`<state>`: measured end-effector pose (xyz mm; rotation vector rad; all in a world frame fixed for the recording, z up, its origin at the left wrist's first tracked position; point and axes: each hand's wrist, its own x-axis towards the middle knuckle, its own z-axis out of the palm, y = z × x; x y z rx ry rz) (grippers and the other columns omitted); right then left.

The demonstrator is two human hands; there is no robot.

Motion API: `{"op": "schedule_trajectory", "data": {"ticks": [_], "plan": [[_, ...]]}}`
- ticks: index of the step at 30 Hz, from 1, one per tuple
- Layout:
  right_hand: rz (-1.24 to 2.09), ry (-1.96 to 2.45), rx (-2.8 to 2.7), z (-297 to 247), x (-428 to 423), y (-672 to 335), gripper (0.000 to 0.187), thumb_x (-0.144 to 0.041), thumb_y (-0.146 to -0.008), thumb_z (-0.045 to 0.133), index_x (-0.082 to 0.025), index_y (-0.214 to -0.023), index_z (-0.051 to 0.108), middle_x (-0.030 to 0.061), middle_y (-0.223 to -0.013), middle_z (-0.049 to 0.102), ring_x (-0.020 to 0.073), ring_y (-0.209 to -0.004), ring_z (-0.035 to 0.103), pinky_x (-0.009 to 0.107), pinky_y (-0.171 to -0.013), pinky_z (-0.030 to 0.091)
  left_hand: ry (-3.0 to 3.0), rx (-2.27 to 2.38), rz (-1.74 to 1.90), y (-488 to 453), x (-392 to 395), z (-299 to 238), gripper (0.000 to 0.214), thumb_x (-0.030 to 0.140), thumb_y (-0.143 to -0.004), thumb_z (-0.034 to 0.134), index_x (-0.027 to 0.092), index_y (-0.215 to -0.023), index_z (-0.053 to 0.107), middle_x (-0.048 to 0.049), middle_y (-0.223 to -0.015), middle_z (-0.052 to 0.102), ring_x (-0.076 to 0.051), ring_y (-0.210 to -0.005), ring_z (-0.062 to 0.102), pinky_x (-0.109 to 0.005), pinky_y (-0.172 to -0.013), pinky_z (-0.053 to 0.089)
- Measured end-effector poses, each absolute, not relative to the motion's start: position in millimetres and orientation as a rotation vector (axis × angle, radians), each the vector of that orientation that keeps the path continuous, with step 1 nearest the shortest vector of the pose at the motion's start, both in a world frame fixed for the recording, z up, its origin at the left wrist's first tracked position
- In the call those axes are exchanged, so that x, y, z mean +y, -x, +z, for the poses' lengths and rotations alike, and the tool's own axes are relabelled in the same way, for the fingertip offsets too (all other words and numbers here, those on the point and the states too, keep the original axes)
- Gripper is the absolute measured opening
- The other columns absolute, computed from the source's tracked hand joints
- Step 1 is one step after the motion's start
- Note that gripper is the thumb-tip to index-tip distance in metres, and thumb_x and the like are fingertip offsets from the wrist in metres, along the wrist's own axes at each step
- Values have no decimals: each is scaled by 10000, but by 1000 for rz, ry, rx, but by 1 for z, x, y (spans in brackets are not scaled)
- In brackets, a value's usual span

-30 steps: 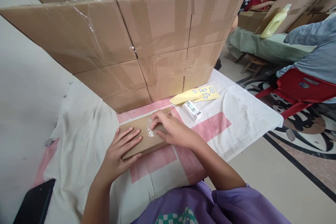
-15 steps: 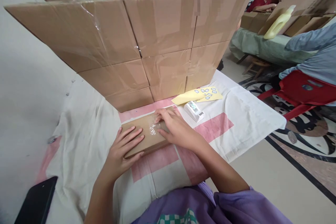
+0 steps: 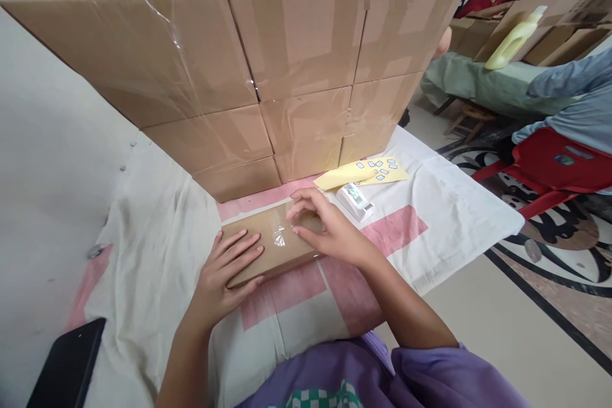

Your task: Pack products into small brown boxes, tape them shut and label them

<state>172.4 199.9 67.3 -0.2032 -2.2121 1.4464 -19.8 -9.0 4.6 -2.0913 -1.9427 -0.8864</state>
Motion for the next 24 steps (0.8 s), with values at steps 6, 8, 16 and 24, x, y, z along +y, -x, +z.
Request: {"op": "schedule_trajectory", "data": {"ticks": [6,8,16,24], "plan": [[1566,191,-2196,62,198,-170,429,-157,-962,570,-263,-1347,414,59,-1088,636,171,-961,679,370,-895,576,2079,-1935,-926,19,-9,5,488,264,-871,705,261,-1342,576,-63,-1386,657,-264,-1397,487,-591,-1248,217],[1535,186,-2222,60,197,-169,447,-148,-963,558,-265,-1367,405,62,-1099,630,173,-970,687,370,-894,583,2079,-1940,-924,19,-8,5,482,267,-871,704,261,-1337,580,-61,-1381,660,-264,-1392,493,-588,-1249,216],[1338,265,-2298,59,186,-171,407,-116,-967,528,-280,-1333,456,86,-1247,608,186,-1011,730,367,-872,612,2078,-1919,-966,19,-8,6,484,255,-860,717,249,-1326,587,-72,-1363,671,-263,-1387,495,-578,-1246,214],[1049,183,-2356,65,189,-172,491,-58,-932,546,-284,-1356,444,18,-967,658,202,-979,661,503,-1028,482,2075,-1921,-987,19,-8,6,481,249,-854,724,251,-1317,593,-75,-1356,674,-266,-1380,501,-574,-1248,211]]}}
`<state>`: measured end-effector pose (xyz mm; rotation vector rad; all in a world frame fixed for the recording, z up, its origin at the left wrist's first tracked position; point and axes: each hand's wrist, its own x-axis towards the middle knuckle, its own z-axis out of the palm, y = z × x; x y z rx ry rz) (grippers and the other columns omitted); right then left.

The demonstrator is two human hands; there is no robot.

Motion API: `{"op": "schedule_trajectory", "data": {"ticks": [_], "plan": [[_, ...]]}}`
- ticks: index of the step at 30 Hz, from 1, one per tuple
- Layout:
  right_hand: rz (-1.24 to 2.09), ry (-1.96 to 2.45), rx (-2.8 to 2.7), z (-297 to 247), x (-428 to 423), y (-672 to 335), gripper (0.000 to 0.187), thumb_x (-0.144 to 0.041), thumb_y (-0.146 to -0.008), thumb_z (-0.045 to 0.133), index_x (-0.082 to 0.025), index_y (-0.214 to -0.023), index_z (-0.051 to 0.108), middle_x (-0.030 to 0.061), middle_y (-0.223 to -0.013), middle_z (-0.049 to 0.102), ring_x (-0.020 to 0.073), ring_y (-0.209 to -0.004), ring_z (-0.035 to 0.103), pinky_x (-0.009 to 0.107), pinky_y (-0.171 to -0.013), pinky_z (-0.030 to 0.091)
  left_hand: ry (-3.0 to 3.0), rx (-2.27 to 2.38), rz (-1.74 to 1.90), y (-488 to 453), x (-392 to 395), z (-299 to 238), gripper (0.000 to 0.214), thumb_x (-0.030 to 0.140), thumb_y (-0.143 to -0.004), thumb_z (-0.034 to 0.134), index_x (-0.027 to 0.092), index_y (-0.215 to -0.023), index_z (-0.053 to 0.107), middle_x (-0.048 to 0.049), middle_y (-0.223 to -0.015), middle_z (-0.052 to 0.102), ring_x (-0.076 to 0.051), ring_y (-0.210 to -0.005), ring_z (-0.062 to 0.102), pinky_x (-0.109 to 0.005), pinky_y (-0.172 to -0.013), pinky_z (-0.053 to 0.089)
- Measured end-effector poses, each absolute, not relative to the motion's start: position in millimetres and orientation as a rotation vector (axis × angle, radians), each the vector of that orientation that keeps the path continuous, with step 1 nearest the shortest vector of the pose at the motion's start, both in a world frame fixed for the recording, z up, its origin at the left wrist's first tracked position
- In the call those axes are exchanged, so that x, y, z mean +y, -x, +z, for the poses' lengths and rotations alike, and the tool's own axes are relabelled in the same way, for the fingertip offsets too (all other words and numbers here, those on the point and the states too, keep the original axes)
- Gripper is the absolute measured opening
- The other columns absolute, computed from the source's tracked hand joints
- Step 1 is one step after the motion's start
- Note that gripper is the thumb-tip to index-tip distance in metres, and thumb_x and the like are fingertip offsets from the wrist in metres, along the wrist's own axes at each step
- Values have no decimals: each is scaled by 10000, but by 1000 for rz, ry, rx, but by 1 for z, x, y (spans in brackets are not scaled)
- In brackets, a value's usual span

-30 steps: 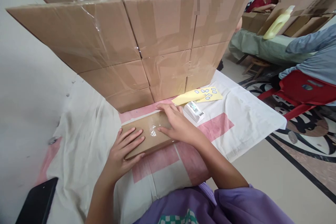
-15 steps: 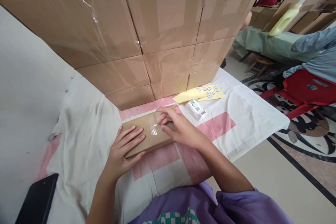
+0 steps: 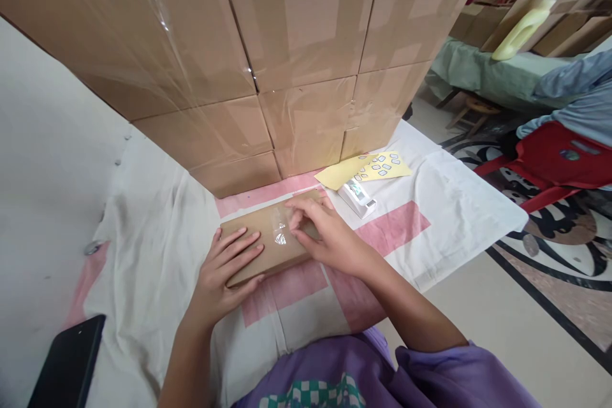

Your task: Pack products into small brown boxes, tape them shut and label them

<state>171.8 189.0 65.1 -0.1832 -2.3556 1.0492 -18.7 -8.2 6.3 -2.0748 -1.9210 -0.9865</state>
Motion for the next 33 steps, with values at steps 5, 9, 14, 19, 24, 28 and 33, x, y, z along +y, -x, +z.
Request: {"op": "schedule_trajectory", "data": {"ticks": [5,9,14,19,24,28,33], "plan": [[1263,141,-2280,68,189,-173,496,-75,-947,536,-283,-1382,421,27,-986,648,186,-961,663,404,-929,536,2068,-1910,-994,19,-8,7,470,243,-852,726,248,-1305,601,-78,-1343,680,-259,-1374,507,-568,-1247,213],[1359,125,-2260,67,189,-172,524,-65,-944,531,-293,-1401,412,24,-1007,622,167,-952,659,347,-879,555,2066,-1913,-994,19,-7,6,477,246,-850,730,250,-1308,598,-81,-1345,680,-265,-1375,507,-578,-1240,225],[1289,111,-2384,66,192,-171,581,-54,-941,516,-291,-1455,390,36,-1040,624,172,-962,640,359,-893,543,2073,-1921,-988,19,-6,5,493,251,-853,728,253,-1325,587,-85,-1361,670,-267,-1387,495,-591,-1240,217],[1133,49,-2569,72,196,-171,568,-92,-981,493,-291,-1498,368,47,-1060,667,195,-987,621,410,-940,511,2072,-1924,-983,19,-7,5,502,253,-852,729,260,-1333,585,-78,-1357,673,-265,-1384,497,-593,-1240,220],[918,38,-2733,79,198,-170,569,-139,-1011,480,-300,-1541,351,55,-1059,695,226,-980,592,394,-873,507,2067,-1928,-979,18,-8,6,494,255,-852,728,268,-1326,592,-73,-1362,670,-267,-1377,507,-590,-1240,228],[792,-69,-2773,83,198,-168,557,-128,-1028,446,-271,-1555,339,54,-1036,706,209,-969,606,375,-897,479,2078,-1927,-963,18,-7,6,499,262,-855,727,265,-1334,587,-74,-1366,668,-264,-1381,502,-588,-1247,212],[634,-196,-2814,83,198,-169,558,-77,-1019,417,-271,-1541,372,66,-1149,693,195,-942,595,341,-878,464,2072,-1930,-976,19,-6,6,499,273,-861,722,270,-1340,582,-71,-1368,666,-262,-1388,496,-592,-1246,210]]}}
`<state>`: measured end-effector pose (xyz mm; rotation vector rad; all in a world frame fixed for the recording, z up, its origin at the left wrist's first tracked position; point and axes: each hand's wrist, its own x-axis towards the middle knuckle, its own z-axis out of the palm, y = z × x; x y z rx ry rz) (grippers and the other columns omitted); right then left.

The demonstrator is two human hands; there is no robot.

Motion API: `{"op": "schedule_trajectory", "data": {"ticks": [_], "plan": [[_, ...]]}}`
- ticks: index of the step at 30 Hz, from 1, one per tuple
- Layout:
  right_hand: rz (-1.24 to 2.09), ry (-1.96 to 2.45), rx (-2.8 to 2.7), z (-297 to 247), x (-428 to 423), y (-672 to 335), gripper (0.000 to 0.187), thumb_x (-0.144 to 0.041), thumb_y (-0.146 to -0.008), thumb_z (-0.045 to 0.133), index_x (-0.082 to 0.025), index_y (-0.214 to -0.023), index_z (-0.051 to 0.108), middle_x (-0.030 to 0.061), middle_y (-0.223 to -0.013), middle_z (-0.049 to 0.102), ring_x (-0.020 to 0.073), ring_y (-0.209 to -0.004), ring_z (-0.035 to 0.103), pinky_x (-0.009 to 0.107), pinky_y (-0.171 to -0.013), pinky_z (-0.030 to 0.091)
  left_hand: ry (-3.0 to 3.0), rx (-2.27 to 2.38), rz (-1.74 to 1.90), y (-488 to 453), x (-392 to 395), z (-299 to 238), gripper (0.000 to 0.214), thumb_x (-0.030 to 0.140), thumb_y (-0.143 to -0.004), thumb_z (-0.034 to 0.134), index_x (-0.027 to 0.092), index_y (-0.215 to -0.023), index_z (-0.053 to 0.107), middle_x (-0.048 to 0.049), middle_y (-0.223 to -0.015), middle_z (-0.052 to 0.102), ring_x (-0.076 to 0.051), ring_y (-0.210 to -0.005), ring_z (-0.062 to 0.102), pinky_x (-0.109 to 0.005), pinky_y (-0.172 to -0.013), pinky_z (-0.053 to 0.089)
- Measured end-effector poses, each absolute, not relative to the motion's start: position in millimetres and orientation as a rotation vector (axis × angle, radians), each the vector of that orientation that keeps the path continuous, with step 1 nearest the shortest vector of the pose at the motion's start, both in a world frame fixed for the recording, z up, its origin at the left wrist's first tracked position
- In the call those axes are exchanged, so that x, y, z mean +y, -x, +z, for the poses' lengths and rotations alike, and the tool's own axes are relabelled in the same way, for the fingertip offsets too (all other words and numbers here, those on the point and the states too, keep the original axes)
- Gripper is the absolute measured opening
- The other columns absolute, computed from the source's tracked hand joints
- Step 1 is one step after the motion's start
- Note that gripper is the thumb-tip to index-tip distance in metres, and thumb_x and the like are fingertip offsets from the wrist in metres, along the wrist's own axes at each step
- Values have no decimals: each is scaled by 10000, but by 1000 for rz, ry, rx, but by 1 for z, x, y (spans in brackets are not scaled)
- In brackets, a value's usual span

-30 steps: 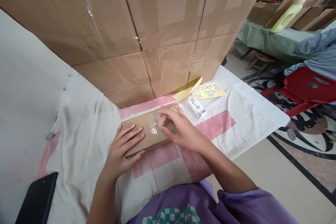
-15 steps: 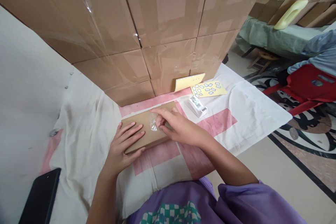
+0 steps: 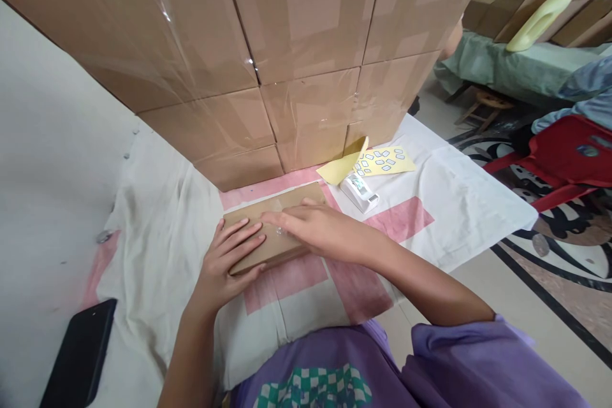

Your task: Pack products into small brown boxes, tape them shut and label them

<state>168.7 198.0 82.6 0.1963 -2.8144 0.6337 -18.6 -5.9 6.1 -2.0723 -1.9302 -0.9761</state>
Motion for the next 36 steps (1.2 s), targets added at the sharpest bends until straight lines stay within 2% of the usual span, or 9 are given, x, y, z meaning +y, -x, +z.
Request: {"op": "schedule_trajectory", "data": {"ticks": [5,9,12,17,25,30,36], "plan": [[626,-230,-2829,82,198,-170,499,-109,-1038,389,-302,-1492,466,45,-1042,678,212,-973,603,355,-899,461,2060,-1937,-986,18,-7,6,497,274,-854,724,278,-1333,591,-64,-1350,677,-269,-1376,510,-592,-1244,219],[623,-214,-2834,83,196,-171,526,-108,-1028,373,-357,-1477,485,43,-1058,666,217,-1009,613,361,-919,477,2055,-1931,-984,17,-7,6,505,267,-851,720,280,-1338,586,-66,-1343,681,-275,-1371,516,-594,-1239,230],[608,-195,-2870,84,195,-171,542,-110,-1023,370,-359,-1497,459,49,-1056,659,221,-989,613,370,-903,492,2050,-1927,-982,17,-7,6,505,271,-852,716,284,-1339,583,-63,-1342,682,-278,-1371,518,-594,-1237,236],[762,-128,-2817,81,194,-174,529,-102,-997,417,-365,-1444,524,38,-1083,670,210,-977,629,353,-893,500,2046,-1927,-966,15,-7,6,498,275,-855,718,281,-1334,582,-65,-1366,670,-278,-1367,519,-597,-1234,239],[587,-151,-2842,75,189,-173,564,-70,-997,387,-328,-1492,462,53,-1094,661,213,-1005,624,347,-878,495,2042,-1921,-962,14,-8,7,482,288,-859,711,273,-1326,594,-62,-1375,666,-270,-1374,515,-573,-1243,224],[527,-77,-2887,80,183,-170,586,-82,-991,432,-336,-1519,418,58,-1116,654,222,-999,640,341,-853,514,2049,-1928,-947,13,-9,8,472,284,-860,693,281,-1323,600,-51,-1395,654,-273,-1386,504,-574,-1244,225],[504,-40,-2880,79,190,-167,569,-157,-1011,468,-305,-1548,359,93,-1176,641,265,-1103,604,419,-900,528,2039,-1930,-958,12,-10,7,455,280,-856,690,286,-1304,612,-42,-1386,662,-277,-1380,513,-580,-1242,227]]}}
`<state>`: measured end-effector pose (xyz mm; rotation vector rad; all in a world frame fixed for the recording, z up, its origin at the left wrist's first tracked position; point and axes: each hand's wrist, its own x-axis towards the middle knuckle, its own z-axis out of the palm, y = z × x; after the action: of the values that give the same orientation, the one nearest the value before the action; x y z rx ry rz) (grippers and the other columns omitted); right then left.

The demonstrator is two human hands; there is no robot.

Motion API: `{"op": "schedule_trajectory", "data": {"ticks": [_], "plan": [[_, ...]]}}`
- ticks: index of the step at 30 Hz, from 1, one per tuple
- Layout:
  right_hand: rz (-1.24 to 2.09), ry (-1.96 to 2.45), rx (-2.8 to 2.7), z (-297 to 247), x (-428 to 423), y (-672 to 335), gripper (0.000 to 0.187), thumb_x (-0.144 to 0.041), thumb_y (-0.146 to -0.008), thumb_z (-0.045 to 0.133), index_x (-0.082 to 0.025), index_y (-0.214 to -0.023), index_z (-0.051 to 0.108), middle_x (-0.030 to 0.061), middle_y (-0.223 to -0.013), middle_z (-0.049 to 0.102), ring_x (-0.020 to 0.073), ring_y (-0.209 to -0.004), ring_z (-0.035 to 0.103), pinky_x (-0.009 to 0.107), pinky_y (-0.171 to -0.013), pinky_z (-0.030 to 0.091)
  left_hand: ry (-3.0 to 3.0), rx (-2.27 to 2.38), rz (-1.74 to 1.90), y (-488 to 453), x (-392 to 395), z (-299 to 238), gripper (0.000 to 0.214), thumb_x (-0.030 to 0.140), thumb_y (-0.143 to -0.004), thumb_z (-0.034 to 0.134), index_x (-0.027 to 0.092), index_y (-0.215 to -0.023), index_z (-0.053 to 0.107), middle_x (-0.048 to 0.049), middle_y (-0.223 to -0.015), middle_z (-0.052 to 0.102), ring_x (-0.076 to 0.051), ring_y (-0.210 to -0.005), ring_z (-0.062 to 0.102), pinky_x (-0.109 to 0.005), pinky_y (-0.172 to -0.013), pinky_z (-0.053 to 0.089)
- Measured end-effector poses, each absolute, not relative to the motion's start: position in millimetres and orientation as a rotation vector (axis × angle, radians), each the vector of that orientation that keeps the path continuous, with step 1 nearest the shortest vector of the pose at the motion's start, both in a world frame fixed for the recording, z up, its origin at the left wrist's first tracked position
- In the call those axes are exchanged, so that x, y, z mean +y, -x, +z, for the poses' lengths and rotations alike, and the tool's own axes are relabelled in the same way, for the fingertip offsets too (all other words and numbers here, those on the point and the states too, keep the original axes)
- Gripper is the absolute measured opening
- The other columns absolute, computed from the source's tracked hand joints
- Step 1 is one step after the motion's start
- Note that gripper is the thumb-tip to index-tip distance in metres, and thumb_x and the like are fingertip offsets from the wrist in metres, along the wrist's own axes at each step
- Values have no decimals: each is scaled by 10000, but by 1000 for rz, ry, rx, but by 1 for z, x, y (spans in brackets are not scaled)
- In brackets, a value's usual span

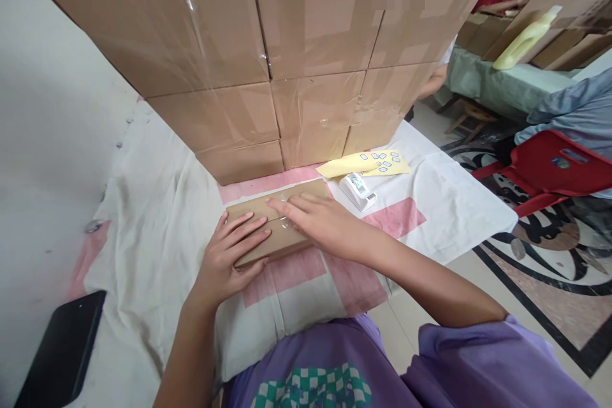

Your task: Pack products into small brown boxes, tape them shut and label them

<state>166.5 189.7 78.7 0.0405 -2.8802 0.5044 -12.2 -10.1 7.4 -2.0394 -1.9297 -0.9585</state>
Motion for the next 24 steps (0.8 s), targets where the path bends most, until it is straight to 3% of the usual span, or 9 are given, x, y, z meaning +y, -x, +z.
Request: {"op": "schedule_trajectory", "data": {"ticks": [10,15,18,24], "plan": [[593,131,-2831,79,194,-169,709,-213,-949,611,-252,-1579,288,143,-1206,599,321,-1110,560,508,-892,541,2037,-1915,-979,12,-10,8,452,271,-848,711,265,-1292,622,-52,-1365,676,-270,-1371,520,-579,-1241,228],[630,148,-2803,86,198,-167,751,-226,-898,672,-274,-1557,315,145,-1384,535,347,-1276,506,582,-1032,473,2056,-1910,-937,12,-12,8,452,269,-857,696,281,-1302,622,-40,-1360,681,-273,-1380,516,-577,-1246,213],[671,167,-2798,86,202,-165,773,-231,-870,707,-271,-1544,331,144,-1389,547,351,-1308,502,612,-1066,443,2045,-1919,-927,12,-12,8,441,280,-865,688,282,-1302,622,-39,-1365,677,-274,-1377,520,-573,-1243,218],[782,84,-2723,78,205,-168,700,-241,-900,689,-267,-1522,370,141,-1364,578,319,-1259,541,548,-1034,474,2035,-1904,-926,14,-10,6,438,283,-872,692,278,-1303,614,-41,-1363,677,-265,-1375,521,-556,-1241,221]]}}
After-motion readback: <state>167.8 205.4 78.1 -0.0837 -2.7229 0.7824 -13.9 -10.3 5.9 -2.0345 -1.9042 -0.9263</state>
